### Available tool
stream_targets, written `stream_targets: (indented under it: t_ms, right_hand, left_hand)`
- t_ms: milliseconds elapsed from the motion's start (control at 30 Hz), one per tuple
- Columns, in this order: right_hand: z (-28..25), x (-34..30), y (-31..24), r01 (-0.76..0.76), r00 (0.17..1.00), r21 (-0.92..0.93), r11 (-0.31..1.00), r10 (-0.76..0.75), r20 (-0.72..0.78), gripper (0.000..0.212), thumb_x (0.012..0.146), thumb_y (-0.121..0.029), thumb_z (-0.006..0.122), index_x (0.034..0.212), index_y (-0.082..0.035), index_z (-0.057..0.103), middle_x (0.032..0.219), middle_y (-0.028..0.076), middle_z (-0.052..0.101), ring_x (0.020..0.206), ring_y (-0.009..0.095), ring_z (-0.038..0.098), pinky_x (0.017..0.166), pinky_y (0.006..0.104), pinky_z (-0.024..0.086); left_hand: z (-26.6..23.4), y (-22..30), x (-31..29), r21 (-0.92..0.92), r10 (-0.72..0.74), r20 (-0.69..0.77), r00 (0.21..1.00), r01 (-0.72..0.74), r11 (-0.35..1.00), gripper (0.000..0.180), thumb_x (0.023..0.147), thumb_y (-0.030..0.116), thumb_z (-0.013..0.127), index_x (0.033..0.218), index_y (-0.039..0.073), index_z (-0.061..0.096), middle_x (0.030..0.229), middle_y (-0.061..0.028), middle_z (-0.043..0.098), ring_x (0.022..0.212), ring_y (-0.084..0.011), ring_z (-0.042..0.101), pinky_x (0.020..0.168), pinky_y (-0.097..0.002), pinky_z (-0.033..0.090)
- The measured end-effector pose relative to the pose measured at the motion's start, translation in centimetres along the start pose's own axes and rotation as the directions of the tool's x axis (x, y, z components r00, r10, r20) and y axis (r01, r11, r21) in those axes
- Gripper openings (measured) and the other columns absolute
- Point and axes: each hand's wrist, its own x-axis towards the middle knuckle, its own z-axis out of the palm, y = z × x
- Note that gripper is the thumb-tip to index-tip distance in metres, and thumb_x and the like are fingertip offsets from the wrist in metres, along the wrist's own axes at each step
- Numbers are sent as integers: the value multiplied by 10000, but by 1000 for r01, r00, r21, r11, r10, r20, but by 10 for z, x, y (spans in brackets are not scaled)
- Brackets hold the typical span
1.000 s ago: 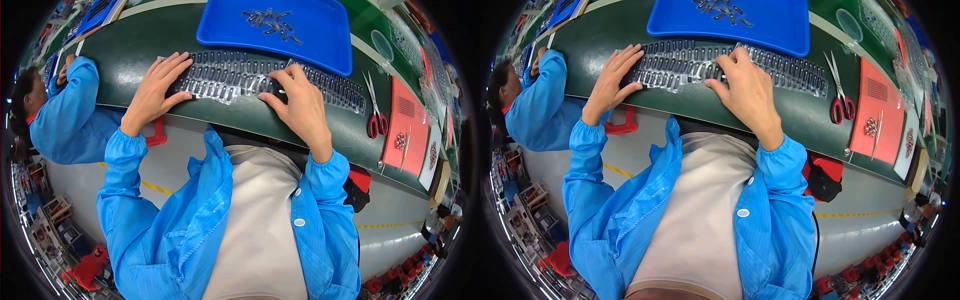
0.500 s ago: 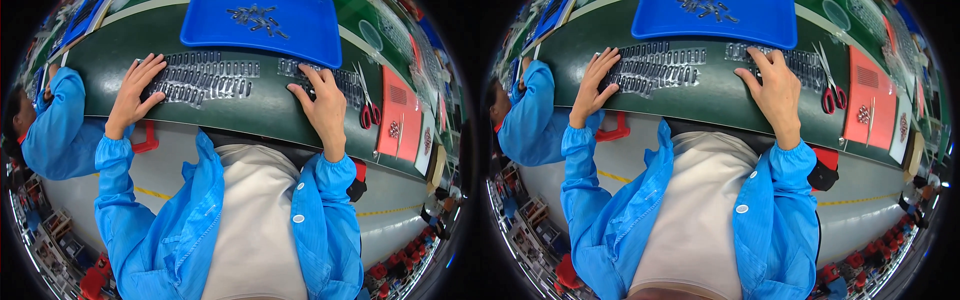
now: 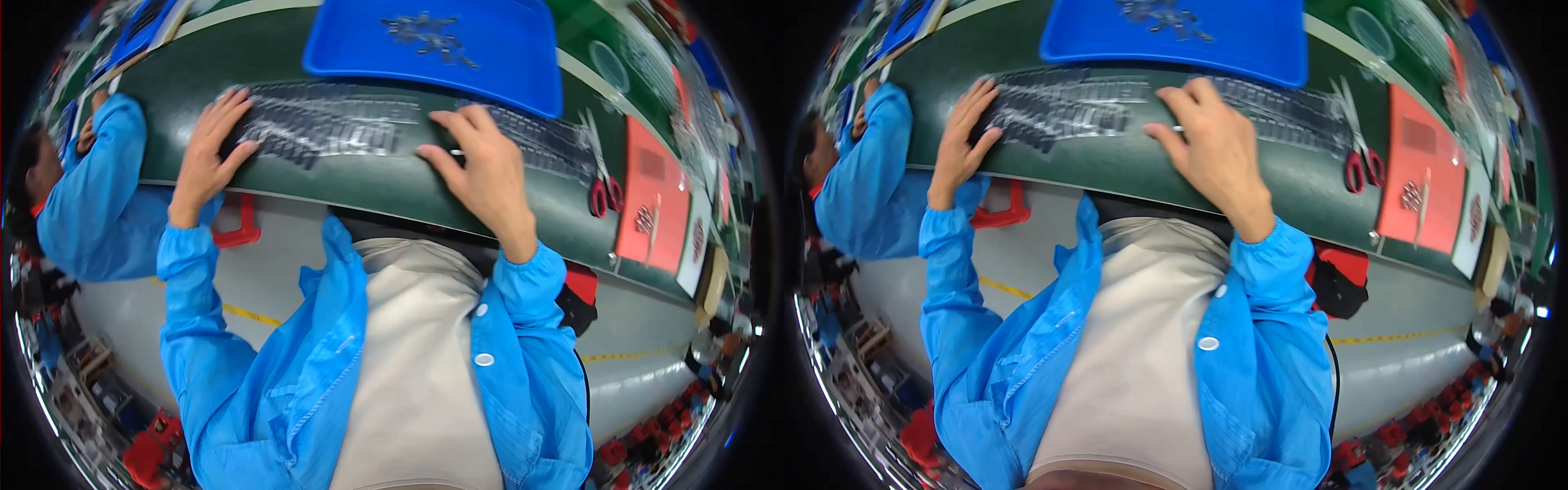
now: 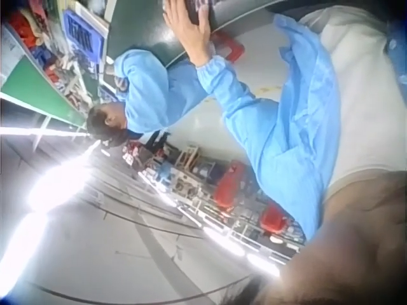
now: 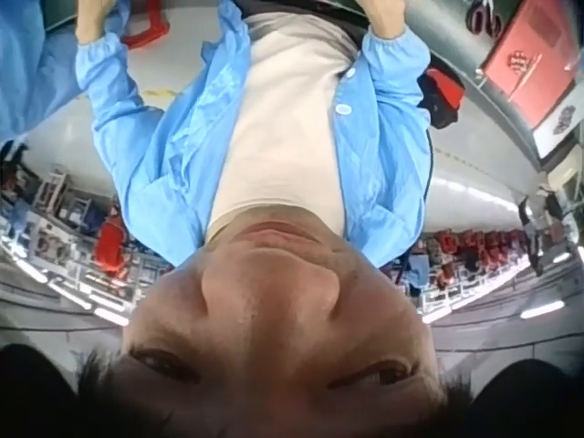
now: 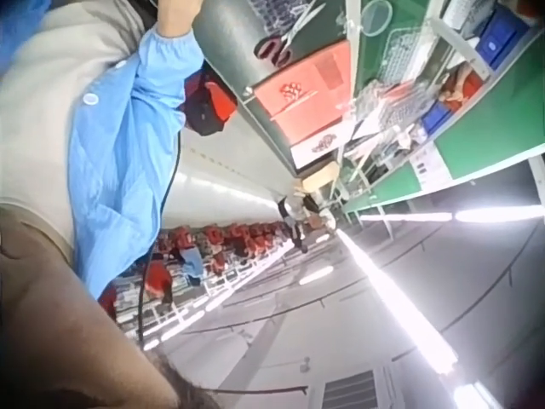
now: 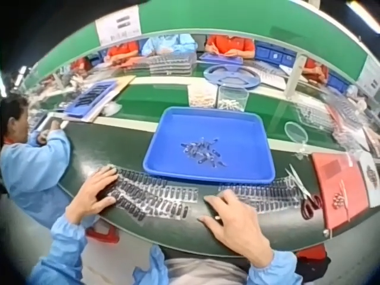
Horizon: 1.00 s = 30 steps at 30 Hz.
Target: Assembling small electronic components onto a connector strip at a factory workbench.
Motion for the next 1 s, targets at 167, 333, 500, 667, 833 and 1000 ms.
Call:
stream_targets:
  t_ms: [167, 333, 500, 667, 833, 1000]
  right_hand:
    - [-34, -14, 16, -170, 967, -181, 969, 128, -222, 426, 891, -272, 867, 1242, -71, 733, 1190, 122, 682, 937, 365, 733, 769, 442, 591]
    - [-34, -31, 39, -268, 948, -243, 932, 211, -237, 424, 883, -277, 873, 1227, -74, 733, 1224, 130, 676, 968, 381, 734, 799, 456, 603]
    - [-23, -22, 20, -231, 950, -83, 969, 206, -236, 401, 889, -280, 865, 1208, -71, 739, 1235, 138, 682, 993, 386, 732, 812, 453, 607]
    - [-68, -38, 71, -331, 860, -362, 871, 122, -495, 313, 922, -272, 839, 1142, -59, 774, 1145, 150, 718, 976, 367, 734, 811, 432, 590]
    - [-99, -62, 142, -547, 806, -361, 755, 358, -472, 276, 988, -297, 779, 1129, -60, 785, 1095, 148, 731, 939, 360, 732, 815, 434, 575]
    - [-91, -48, 132, -554, 801, -419, 719, 325, -502, 231, 988, -255, 778, 1125, -70, 791, 1094, 141, 734, 955, 354, 735, 813, 430, 577]
  left_hand:
    - [-3, -8, -25, 9, -43, -20, 999, 44, 999, 610, 1013, 311, 679, 1562, 70, 566, 1663, -137, 510, 1595, -360, 386, 1320, -528, 233]
    - [-1, -6, -5, -15, -29, -2, 1000, 29, 999, 620, 1018, 307, 668, 1579, 73, 547, 1672, -133, 501, 1604, -350, 373, 1326, -516, 222]
    - [0, -12, -1, 19, -5, 11, 1000, 5, 1000, 604, 1029, 282, 653, 1583, 72, 540, 1675, -133, 497, 1608, -343, 366, 1327, -497, 224]
    - [-3, -2, -7, 24, -37, -16, 999, 37, 999, 576, 1020, 235, 670, 1559, 61, 564, 1659, -138, 516, 1595, -350, 389, 1318, -497, 249]
    - [0, -3, -2, 24, -55, -27, 998, 55, 998, 551, 1000, 205, 701, 1521, 54, 603, 1637, -145, 540, 1583, -359, 409, 1306, -509, 273]
    - [-3, -7, -9, 2, -70, -58, 996, 71, 998, 529, 1003, 218, 703, 1500, 57, 623, 1632, -142, 546, 1582, -361, 410, 1303, -516, 278]
